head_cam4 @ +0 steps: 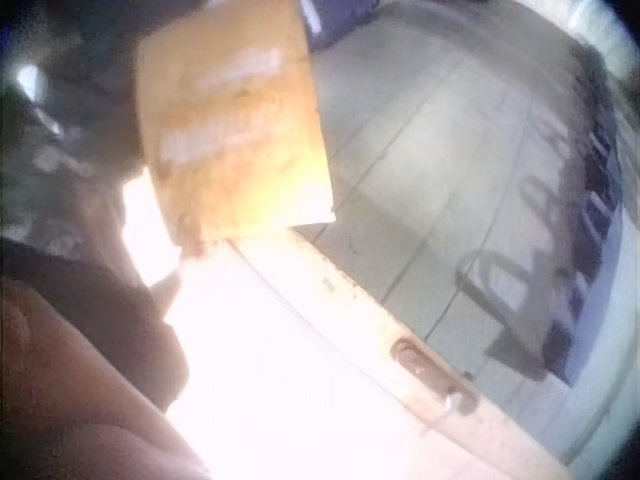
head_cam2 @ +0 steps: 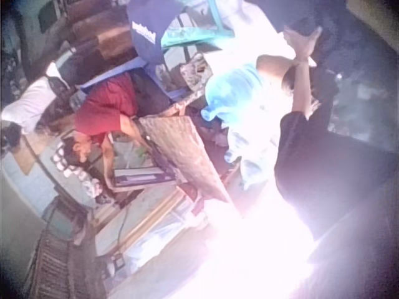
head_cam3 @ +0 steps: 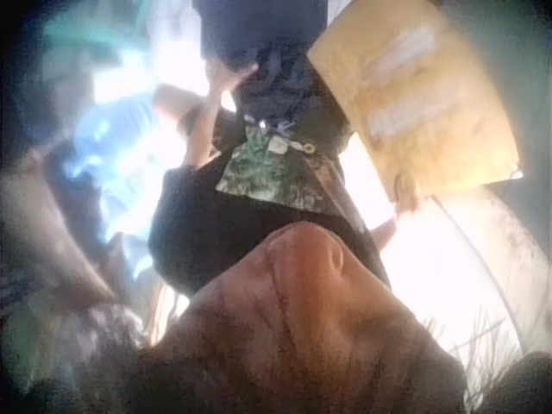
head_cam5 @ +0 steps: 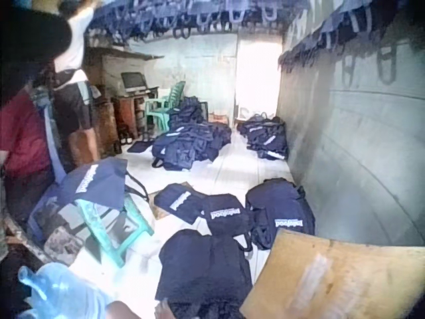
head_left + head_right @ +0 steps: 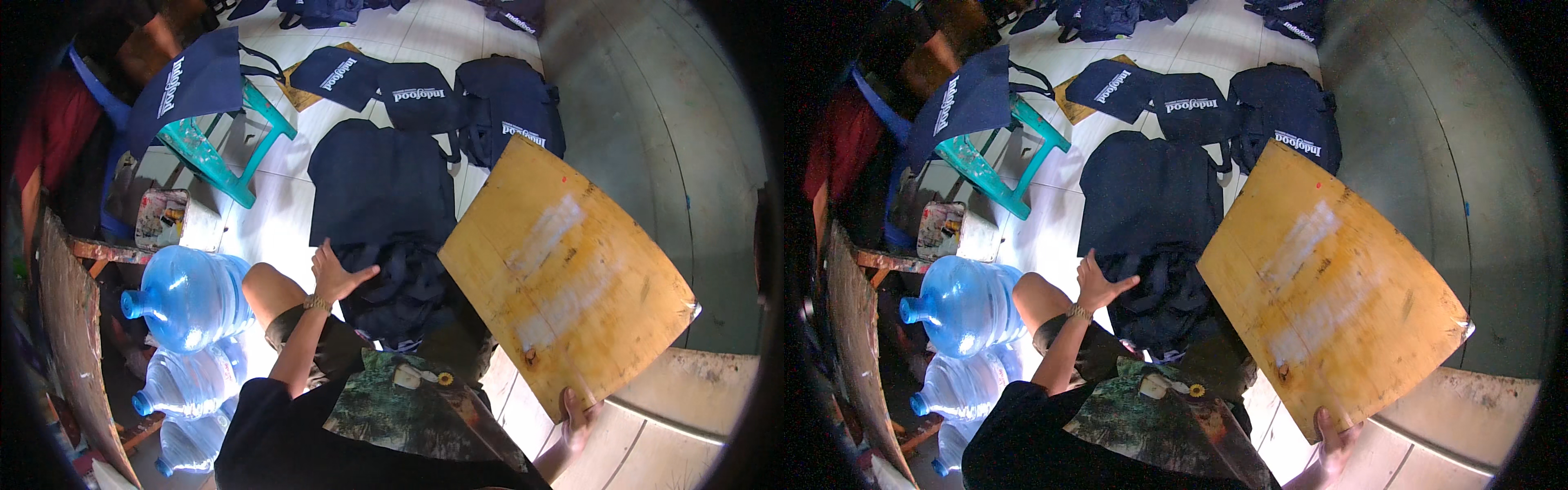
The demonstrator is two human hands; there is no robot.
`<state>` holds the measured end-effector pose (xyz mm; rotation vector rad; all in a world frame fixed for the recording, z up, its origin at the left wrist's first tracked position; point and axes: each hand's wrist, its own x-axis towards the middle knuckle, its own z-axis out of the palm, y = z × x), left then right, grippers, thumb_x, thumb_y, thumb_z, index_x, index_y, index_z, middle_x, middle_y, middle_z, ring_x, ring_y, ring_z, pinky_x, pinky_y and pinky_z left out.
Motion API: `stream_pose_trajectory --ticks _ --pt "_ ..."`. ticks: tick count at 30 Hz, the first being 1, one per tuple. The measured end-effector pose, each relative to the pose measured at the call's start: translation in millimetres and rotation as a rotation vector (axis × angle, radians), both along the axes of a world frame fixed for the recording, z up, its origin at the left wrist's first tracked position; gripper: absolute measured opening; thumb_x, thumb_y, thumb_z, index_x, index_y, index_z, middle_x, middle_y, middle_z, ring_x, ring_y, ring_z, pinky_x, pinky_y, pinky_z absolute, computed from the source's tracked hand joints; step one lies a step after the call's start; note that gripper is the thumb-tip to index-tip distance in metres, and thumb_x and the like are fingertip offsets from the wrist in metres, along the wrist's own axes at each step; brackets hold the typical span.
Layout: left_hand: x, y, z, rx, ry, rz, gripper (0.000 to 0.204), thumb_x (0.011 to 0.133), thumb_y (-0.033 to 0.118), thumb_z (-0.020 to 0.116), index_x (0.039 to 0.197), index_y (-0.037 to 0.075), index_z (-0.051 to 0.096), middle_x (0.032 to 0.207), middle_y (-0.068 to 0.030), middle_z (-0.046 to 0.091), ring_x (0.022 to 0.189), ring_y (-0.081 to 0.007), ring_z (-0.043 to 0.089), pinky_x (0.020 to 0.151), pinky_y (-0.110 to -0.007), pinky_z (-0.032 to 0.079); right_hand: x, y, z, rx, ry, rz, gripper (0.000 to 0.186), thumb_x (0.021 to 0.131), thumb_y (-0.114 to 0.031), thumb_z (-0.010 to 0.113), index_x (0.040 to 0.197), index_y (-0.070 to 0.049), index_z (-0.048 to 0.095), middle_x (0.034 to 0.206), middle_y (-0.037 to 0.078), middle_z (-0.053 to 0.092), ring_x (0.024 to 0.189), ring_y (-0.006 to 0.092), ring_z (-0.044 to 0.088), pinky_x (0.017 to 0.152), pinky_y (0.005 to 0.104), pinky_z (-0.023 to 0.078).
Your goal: The person prepares tote bags for printing by inserting a wooden board into each bag, smoothing the fabric by hand, and handing the assembly to a colleague at a screen-printing station.
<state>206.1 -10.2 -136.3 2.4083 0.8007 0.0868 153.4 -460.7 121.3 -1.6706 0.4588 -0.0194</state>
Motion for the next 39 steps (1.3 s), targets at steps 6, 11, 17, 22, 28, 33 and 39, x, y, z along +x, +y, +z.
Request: stream_pose_trajectory --ticks 6,11,17,22,28,33,39 --pt "-10.5 44.1 -43.3 -0.31 -0.004 0.053 0.128 0.057 0.066 0.081 0.139 -0.015 0.026 0.131 -0.0294 0.041 0.126 -0.0406 0.038 0.108 -0.046 0.03 -2.7 -1.7 13.8 0.013 -0.018 0.185 0.044 0.082 0.005 0.06 0.124 0.003 0.046 0.09 0.007 0.058 0.069 0.0097 0.051 0.059 0.0231 0.042" --pt "-5.9 85.4 -65.5 0.09 0.399 0.268 0.1 0.063 0.046 0.083 0.136 -0.006 0.041 0.136 -0.0318 0.037 0.129 -0.0421 0.036 0.104 -0.046 0.038 -8.7 -0.6 1.6 -0.031 -0.059 0.079 0.042 0.082 0.002 0.063 0.121 0.003 0.049 0.088 0.007 0.057 0.067 0.0092 0.05 0.057 0.0228 0.04" --pt "-10.8 114.0 -94.1 0.012 0.328 0.177 0.044 0.078 0.039 0.073 0.115 0.016 0.067 0.113 -0.0151 0.063 0.11 -0.0339 0.056 0.094 -0.045 0.046 -1.8 -10.3 -5.7 0.051 -0.005 0.192 0.042 0.08 -0.001 0.065 0.12 0.006 0.051 0.1 0.012 0.061 0.088 0.0178 0.057 0.081 0.029 0.045" --pt "39.0 71.1 28.9 -0.063 -0.315 -0.177 0.014 0.092 0.018 0.056 0.098 0.006 0.055 0.08 -0.0198 0.064 0.078 -0.041 0.062 0.065 -0.047 0.048 4.1 -4.3 -4.0 0.127 -0.064 0.114 0.054 0.07 -0.008 0.066 0.119 0.008 0.051 0.103 0.017 0.062 0.095 0.0249 0.06 0.088 0.0343 0.046" --pt "100.8 17.7 148.6 0.09 -0.568 -0.61 0.015 0.092 0.019 0.06 0.095 0.006 0.054 0.069 -0.0185 0.06 0.068 -0.0376 0.062 0.057 -0.044 0.045 25.4 15.4 -38.0 0.398 0.191 0.182 0.053 0.066 -0.007 0.062 0.116 0.009 0.055 0.106 0.02 0.063 0.097 0.0277 0.062 0.088 0.0344 0.048" --pt "129.1 -17.7 174.6 -0.189 -0.446 -0.752 0.019 0.089 0.018 0.065 0.093 0.003 0.054 0.07 -0.015 0.06 0.061 -0.0295 0.059 0.054 -0.037 0.043 30.5 39.5 -99.2 0.646 0.34 0.306 0.045 0.078 -0.006 0.058 0.12 0.008 0.054 0.113 0.019 0.063 0.102 0.0299 0.063 0.091 0.0367 0.051" --pt "120.1 -4.5 173.6 -0.293 -0.288 -1.059 0.029 0.081 0.028 0.075 0.099 0.007 0.066 0.092 -0.0091 0.067 0.085 -0.0225 0.062 0.077 -0.032 0.047 34.8 78.3 -158.8 0.754 0.393 0.245 0.046 0.082 -0.002 0.06 0.127 0.004 0.05 0.119 0.015 0.061 0.109 0.0274 0.06 0.093 0.0374 0.049"
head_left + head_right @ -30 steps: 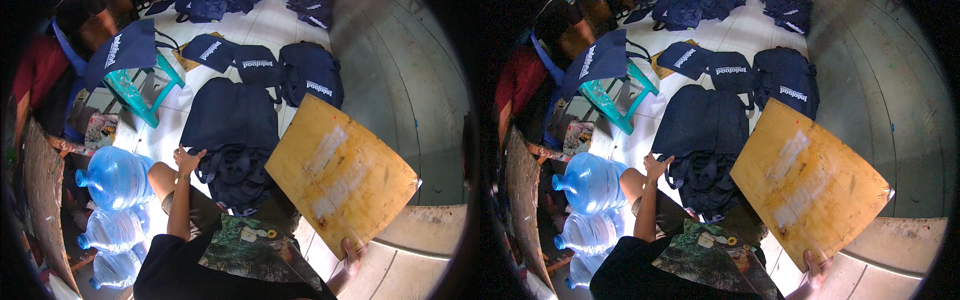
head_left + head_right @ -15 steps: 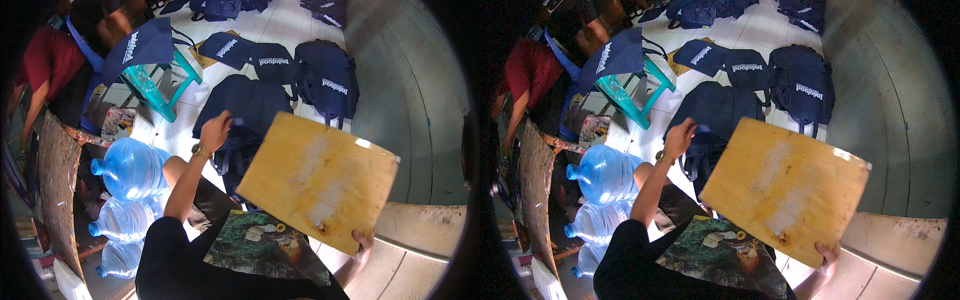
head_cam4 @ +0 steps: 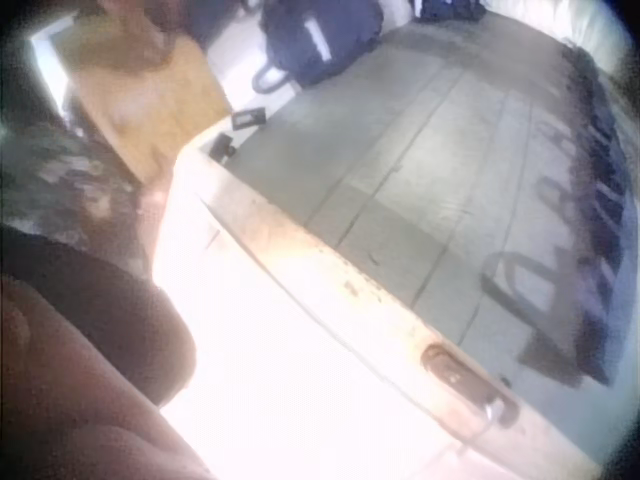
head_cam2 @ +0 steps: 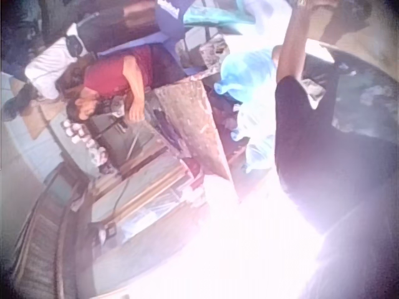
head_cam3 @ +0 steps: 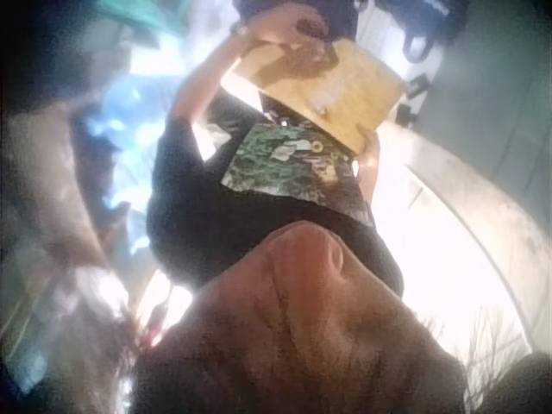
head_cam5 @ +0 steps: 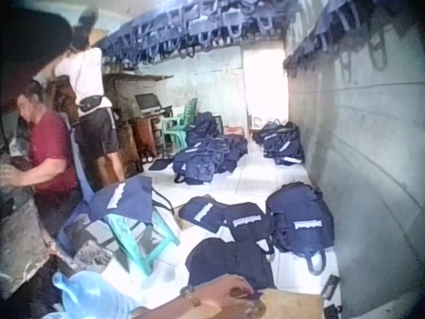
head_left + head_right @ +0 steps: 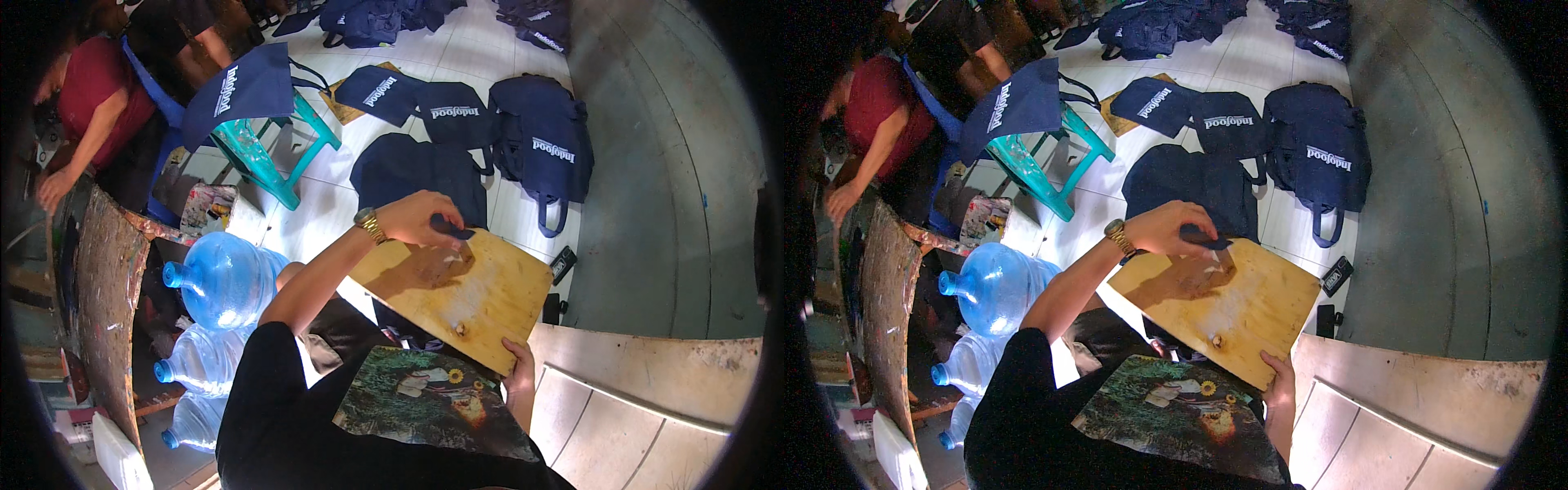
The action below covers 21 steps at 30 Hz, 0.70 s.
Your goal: The person prepares tote bags for printing by inserting a wooden board into each bag, smoothing the fabric by hand, and handing the assembly to a colleague at a screen-printing station.
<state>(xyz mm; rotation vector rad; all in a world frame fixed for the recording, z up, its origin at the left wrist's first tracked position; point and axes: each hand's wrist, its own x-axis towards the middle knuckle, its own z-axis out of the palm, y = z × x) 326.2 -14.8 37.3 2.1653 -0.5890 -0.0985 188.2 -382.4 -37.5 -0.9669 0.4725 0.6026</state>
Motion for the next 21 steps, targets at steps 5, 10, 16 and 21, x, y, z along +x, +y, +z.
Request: stream_pose_trajectory --ticks 5,10,16,21 --pt "-19.8 58.9 -97.4 -0.014 -0.039 0.796 0.048 0.078 0.042 0.073 0.103 0.002 0.067 0.105 -0.0168 0.066 0.105 -0.0313 0.06 0.091 -0.039 0.046 0.0 -1.7 -39.4 -0.055 -0.009 -0.044 0.052 0.084 -0.003 0.062 0.133 0.0 0.044 0.128 0.014 0.056 0.117 0.0291 0.055 0.099 0.0405 0.045" --pt "-75.7 141.3 -281.4 -0.158 0.697 1.024 0.051 0.076 0.049 0.074 0.077 0.001 0.059 0.078 -0.0165 0.065 0.073 -0.0283 0.065 0.069 -0.037 0.051 7.5 14.8 -46.0 -0.02 -0.044 0.002 0.052 0.084 -0.002 0.062 0.133 0.0 0.044 0.129 0.014 0.056 0.118 0.0286 0.055 0.1 0.0394 0.044" --pt "-62.0 72.7 -292.4 -0.624 0.826 1.198 0.024 0.082 0.023 0.076 0.082 0.006 0.061 0.074 -0.0045 0.062 0.06 -0.015 0.062 0.056 -0.029 0.052 8.6 2.6 -52.5 -0.103 -0.025 -0.094 0.048 0.085 -0.001 0.063 0.13 0.001 0.046 0.128 0.013 0.056 0.116 0.0263 0.055 0.1 0.0365 0.043" --pt "-66.1 74.4 -267.2 -0.926 0.826 1.076 0.021 0.087 0.02 0.07 0.097 0.006 0.058 0.089 -0.005 0.062 0.074 -0.0164 0.064 0.066 -0.031 0.057 10.8 14.8 -38.2 -0.026 -0.024 -0.182 0.048 0.088 -0.003 0.062 0.132 0.002 0.044 0.131 0.013 0.053 0.118 0.0267 0.054 0.1 0.0401 0.043"
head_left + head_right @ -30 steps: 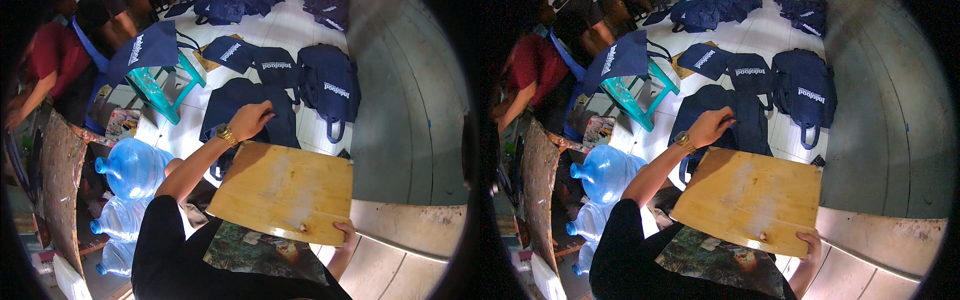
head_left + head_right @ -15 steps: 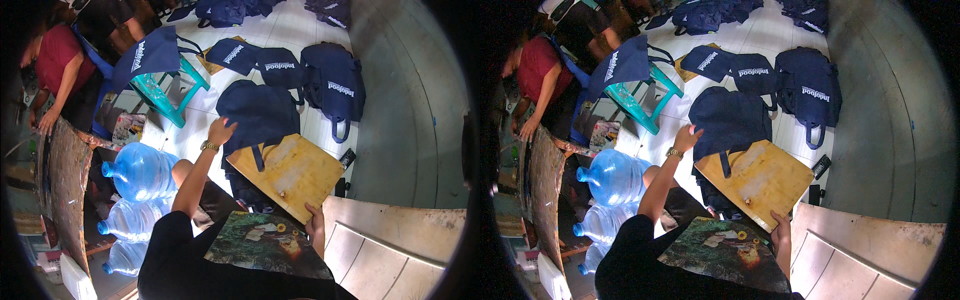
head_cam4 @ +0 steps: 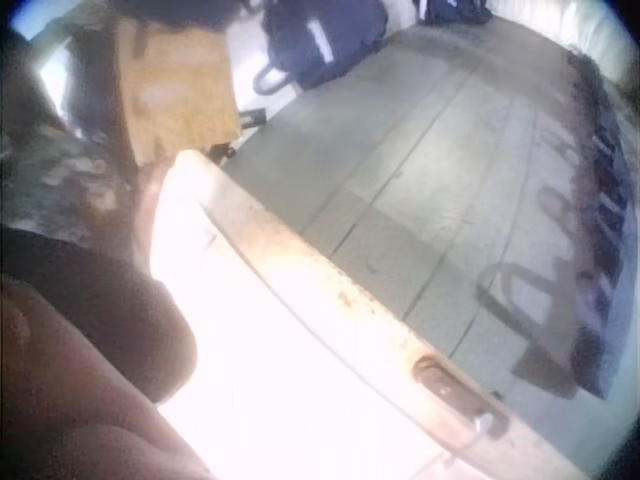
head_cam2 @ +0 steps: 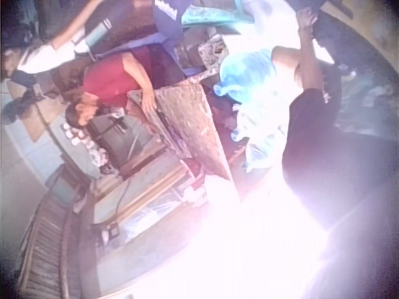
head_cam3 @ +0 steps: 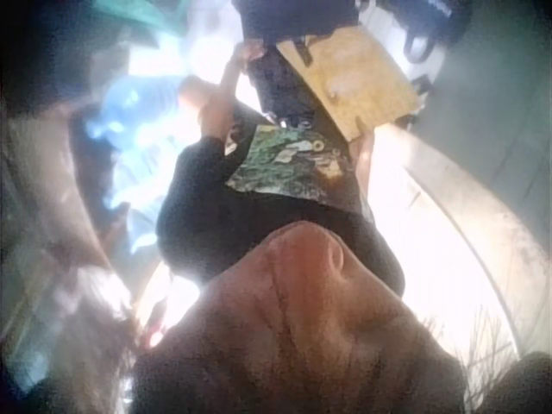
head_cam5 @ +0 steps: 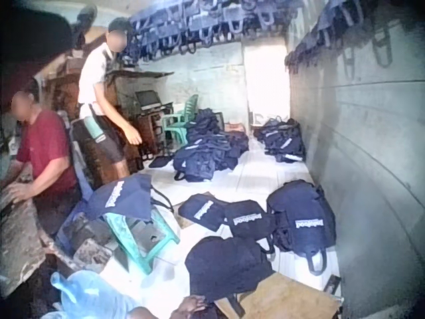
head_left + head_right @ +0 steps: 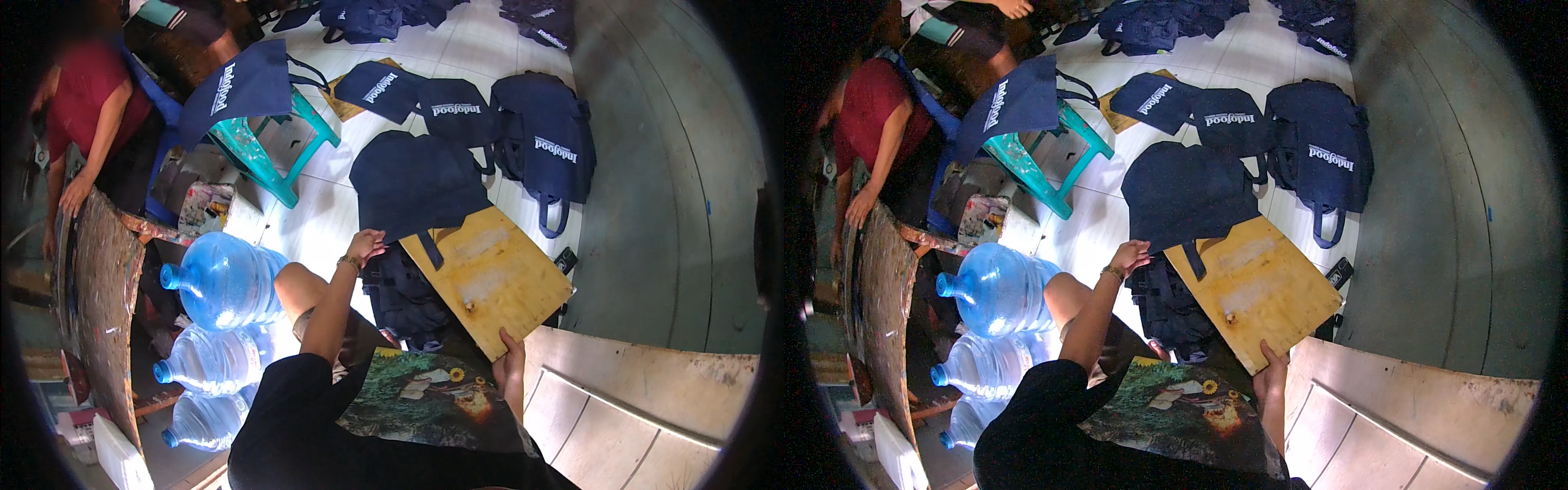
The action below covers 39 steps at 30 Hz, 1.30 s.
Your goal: The person prepares tote bags for printing by inserting a wooden board into each bag, smoothing the fabric by hand, and handing the assembly to a colleague at a screen-printing station.
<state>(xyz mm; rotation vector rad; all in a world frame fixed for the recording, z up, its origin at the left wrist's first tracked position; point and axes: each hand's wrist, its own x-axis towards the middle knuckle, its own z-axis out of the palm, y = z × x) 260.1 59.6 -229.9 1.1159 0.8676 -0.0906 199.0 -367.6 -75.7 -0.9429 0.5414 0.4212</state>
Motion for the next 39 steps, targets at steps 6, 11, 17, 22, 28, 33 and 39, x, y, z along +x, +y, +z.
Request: stream_pose_trajectory --ticks 6,11,17,22,28,33,39 --pt "17.4 -33.7 29.2 -0.188 -0.075 0.02 0.019 0.09 0.014 0.067 0.1 0.003 0.055 0.095 -0.0075 0.06 0.083 -0.0184 0.063 0.073 -0.034 0.059 6.2 54.3 -16.9 0.07 -0.064 0.343 0.044 0.094 -0.017 0.06 0.131 0.0 0.045 0.125 0.01 0.057 0.113 0.0218 0.056 0.096 0.0384 0.046" --pt "8.6 -12.8 31.4 -0.124 -0.083 0.153 0.015 0.088 0.01 0.068 0.093 0.002 0.056 0.081 -0.0046 0.056 0.07 -0.0139 0.06 0.069 -0.031 0.06 34.5 58.6 11.5 0.018 -0.084 1.268 0.045 0.098 -0.029 0.055 0.132 -0.001 0.049 0.12 0.01 0.061 0.105 0.0203 0.061 0.086 0.0363 0.052" --pt "-27.2 19.5 59.7 -0.068 -0.183 0.085 0.015 0.088 0.01 0.069 0.078 0.006 0.058 0.068 0.0022 0.049 0.059 -0.0074 0.051 0.059 -0.025 0.055 184.6 -45.9 -5.3 -0.604 -0.424 1.173 0.041 0.096 -0.031 0.048 0.082 0.003 0.067 0.07 0.014 0.068 0.06 0.0213 0.067 0.052 0.0288 0.052" --pt "-47.5 14.5 98.2 0.018 -0.204 0.061 0.012 0.09 0.015 0.068 0.085 0.009 0.059 0.073 0.0052 0.05 0.068 -0.0053 0.049 0.063 -0.024 0.048 255.2 88.2 -15.1 -0.83 -0.328 0.9 0.054 0.088 -0.053 0.058 0.095 0.0 0.066 0.078 0.009 0.066 0.064 0.0158 0.064 0.057 0.0268 0.05" --pt "-107.6 0.1 150.5 0.171 -0.222 0.072 0.016 0.092 0.02 0.066 0.084 0.009 0.058 0.073 0.0072 0.047 0.067 -0.0031 0.045 0.06 -0.021 0.043 216.9 145.7 -10.7 -0.306 -0.269 0.753 0.047 0.088 -0.026 0.069 0.12 0.007 0.056 0.113 0.012 0.063 0.092 0.0204 0.064 0.079 0.033 0.053" --pt "-201.0 -46.2 215.2 0.39 -0.29 -0.221 0.021 0.088 0.015 0.07 0.08 0.008 0.052 0.068 0.0068 0.046 0.063 -0.0038 0.045 0.056 -0.021 0.039 127.1 68.3 49.8 -0.323 -0.304 0.898 0.034 0.09 -0.023 0.067 0.114 0.001 0.062 0.104 0.005 0.065 0.087 0.0168 0.062 0.081 0.0295 0.048" --pt "-295.1 -115.0 224.7 0.304 -0.183 -0.113 0.012 0.089 0.004 0.067 0.094 0.003 0.055 0.077 0.0036 0.054 0.074 -0.0053 0.052 0.065 -0.023 0.043 43.5 -28.5 48.0 -0.079 -0.283 1.004 0.042 0.082 0.009 0.063 0.124 0.0 0.058 0.12 0.003 0.061 0.107 0.0155 0.058 0.094 0.0288 0.045"
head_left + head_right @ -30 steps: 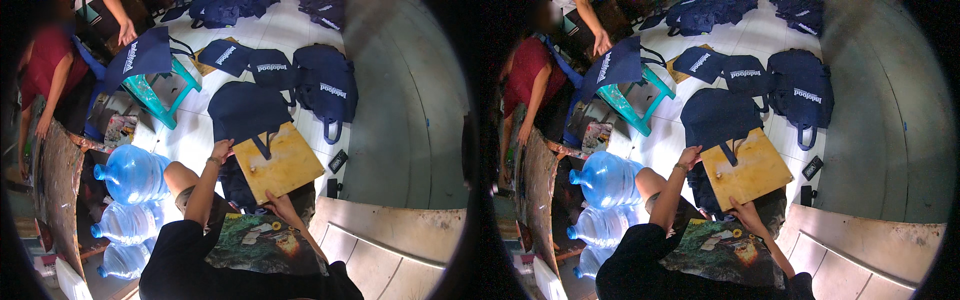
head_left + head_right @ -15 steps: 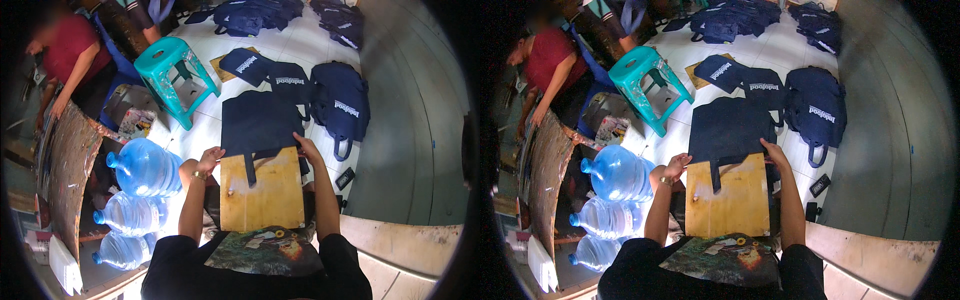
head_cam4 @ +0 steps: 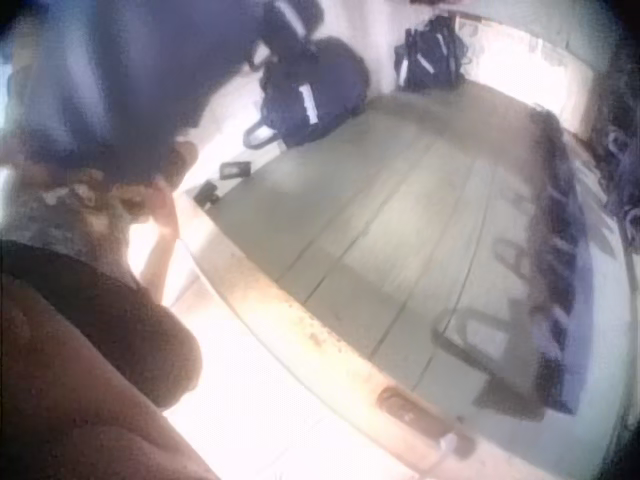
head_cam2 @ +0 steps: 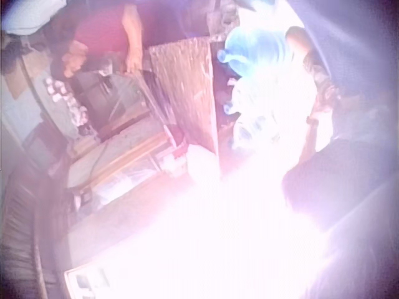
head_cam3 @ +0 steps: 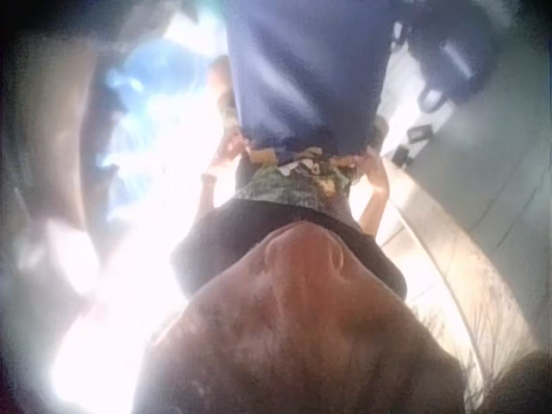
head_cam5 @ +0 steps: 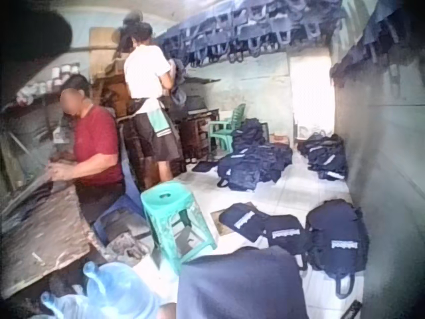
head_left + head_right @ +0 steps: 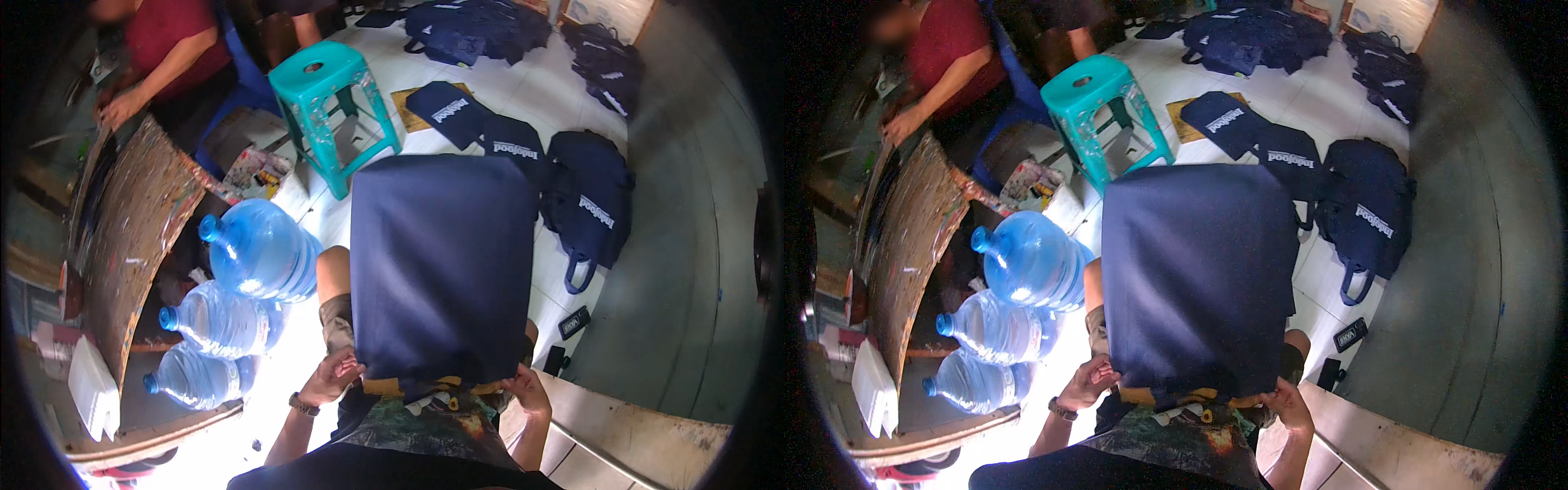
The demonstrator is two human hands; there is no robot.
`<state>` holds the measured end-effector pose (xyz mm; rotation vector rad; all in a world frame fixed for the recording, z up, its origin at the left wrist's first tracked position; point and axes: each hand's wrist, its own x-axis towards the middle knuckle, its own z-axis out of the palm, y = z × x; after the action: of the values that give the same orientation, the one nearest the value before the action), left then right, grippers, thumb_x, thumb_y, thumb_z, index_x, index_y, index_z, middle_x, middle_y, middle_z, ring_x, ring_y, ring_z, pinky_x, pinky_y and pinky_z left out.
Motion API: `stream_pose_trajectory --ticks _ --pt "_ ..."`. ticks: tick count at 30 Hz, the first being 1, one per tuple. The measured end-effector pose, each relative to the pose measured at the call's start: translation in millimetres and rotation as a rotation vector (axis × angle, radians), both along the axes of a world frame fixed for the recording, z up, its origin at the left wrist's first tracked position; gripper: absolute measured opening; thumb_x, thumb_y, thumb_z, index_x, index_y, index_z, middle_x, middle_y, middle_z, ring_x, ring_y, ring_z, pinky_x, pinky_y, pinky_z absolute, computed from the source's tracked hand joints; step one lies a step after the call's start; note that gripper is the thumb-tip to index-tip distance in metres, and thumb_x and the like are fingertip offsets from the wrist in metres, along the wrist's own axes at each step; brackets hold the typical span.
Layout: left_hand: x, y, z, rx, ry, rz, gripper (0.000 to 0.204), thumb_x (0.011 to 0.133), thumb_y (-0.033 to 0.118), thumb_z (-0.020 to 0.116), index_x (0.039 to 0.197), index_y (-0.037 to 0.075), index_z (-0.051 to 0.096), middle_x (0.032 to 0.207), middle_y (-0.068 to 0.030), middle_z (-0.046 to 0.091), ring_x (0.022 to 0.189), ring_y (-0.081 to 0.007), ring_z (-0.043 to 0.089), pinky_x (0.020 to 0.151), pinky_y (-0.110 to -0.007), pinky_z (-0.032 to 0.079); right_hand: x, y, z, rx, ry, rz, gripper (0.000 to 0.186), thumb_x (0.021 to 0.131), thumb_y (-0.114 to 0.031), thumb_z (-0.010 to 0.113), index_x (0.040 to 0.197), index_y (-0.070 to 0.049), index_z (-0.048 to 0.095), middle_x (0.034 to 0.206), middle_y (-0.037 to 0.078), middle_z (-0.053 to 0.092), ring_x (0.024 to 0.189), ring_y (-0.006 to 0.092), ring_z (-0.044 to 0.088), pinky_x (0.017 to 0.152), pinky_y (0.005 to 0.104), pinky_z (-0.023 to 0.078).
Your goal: The person prepares tote bags for printing by inserting a wooden board into each bag, smoothing the fabric by hand, and handing the assembly to a colleague at a screen-printing station.
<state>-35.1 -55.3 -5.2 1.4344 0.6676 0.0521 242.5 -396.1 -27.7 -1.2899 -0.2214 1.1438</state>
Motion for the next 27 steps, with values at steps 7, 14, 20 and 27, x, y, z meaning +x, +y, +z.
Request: stream_pose_trajectory --ticks 7,14,20,27 --pt "-18.5 26.0 83.4 0.241 -0.317 0.386 0.014 0.092 -0.005 0.055 0.105 0.0 0.053 0.09 -0.0018 0.06 0.087 -0.0079 0.055 0.08 -0.024 0.043 50.2 155.8 62.7 0.333 -0.152 0.059 0.059 0.075 0.0 0.056 0.133 0.009 0.045 0.128 0.012 0.056 0.119 0.0223 0.052 0.105 0.0331 0.036" --pt "-90.2 19.5 145.5 0.541 -0.527 0.955 0.032 0.1 0.009 0.044 0.131 -0.002 0.046 0.125 -0.0103 0.054 0.116 -0.0144 0.048 0.101 -0.03 0.036 -46.0 344.1 167.4 0.681 0.095 0.023 0.039 0.099 -0.033 0.046 0.114 0.001 0.058 0.113 0.008 0.063 0.104 0.0164 0.058 0.094 0.0295 0.04" --pt "-122.6 9.6 189.8 0.856 -0.682 0.949 0.101 0.08 0.034 0.07 0.152 0.003 0.007 0.145 -0.0219 0.035 0.132 -0.0281 0.04 0.108 -0.041 0.034 -106.2 430.7 197.3 0.72 -0.421 0.171 0.023 0.098 -0.012 0.053 0.116 0.001 0.055 0.091 0.0 0.058 0.079 0.0062 0.05 0.073 0.0212 0.04" --pt "-176.2 32.5 195.4 1.158 -0.116 1.183 0.082 0.07 0.044 0.083 0.13 -0.003 0.052 0.106 -0.0105 0.06 0.092 -0.0164 0.059 0.077 -0.029 0.049 -142.4 469.9 239.3 0.54 -0.543 0.557 0.038 0.096 -0.018 0.054 0.126 0.006 0.049 0.093 0.006 0.059 0.08 0.0119 0.056 0.075 0.0275 0.049"
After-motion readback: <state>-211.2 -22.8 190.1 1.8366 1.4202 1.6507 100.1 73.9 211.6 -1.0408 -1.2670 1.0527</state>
